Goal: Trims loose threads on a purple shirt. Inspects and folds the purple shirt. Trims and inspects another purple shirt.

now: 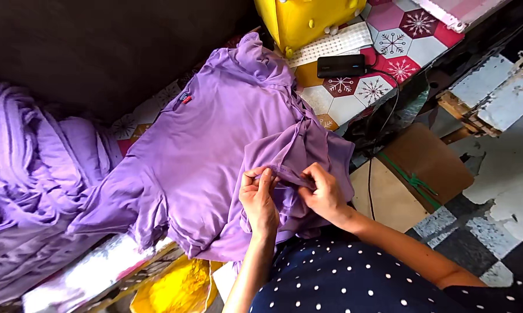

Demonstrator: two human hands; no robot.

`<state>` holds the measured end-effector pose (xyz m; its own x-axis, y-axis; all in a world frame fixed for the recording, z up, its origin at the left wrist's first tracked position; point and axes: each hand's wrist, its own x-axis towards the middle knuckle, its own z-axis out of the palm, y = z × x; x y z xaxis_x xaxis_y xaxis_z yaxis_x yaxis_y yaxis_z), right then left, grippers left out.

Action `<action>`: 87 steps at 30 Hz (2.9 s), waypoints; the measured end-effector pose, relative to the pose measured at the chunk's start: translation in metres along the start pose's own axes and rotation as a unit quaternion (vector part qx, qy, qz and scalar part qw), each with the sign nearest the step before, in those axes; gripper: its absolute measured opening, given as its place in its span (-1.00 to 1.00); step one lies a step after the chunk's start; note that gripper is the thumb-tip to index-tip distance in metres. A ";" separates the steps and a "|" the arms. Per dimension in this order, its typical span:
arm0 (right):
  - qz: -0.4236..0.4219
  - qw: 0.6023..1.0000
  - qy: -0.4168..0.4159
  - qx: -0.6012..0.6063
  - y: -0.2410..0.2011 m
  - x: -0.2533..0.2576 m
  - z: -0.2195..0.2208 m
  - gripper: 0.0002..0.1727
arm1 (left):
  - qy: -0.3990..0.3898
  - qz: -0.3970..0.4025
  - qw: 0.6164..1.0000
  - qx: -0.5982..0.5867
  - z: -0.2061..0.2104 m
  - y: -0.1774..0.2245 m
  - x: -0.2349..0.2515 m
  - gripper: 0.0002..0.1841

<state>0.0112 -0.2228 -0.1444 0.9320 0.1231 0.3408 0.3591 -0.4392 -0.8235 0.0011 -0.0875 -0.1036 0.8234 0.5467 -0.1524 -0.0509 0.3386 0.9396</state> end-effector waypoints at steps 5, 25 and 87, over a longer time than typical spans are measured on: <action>0.064 0.994 -0.019 0.085 0.019 -0.002 -0.042 -0.85 | 0.026 0.000 1.000 0.017 -0.018 -0.010 0.012 -0.78; 0.156 0.947 -0.051 0.276 0.005 -0.023 -0.084 -0.83 | 0.038 -0.045 0.998 0.012 -0.029 -0.026 0.022 -0.84; -0.190 0.979 0.073 -0.030 0.017 -0.013 -0.040 -0.90 | -0.137 -0.070 0.986 0.063 0.007 -0.009 -0.024 -0.15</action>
<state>0.0032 -0.2676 -0.1451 0.7135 0.1603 0.6821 0.6707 -0.4381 -0.5986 -0.0143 -0.1090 -0.1064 0.9399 0.2688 -0.2107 0.1302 0.2882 0.9487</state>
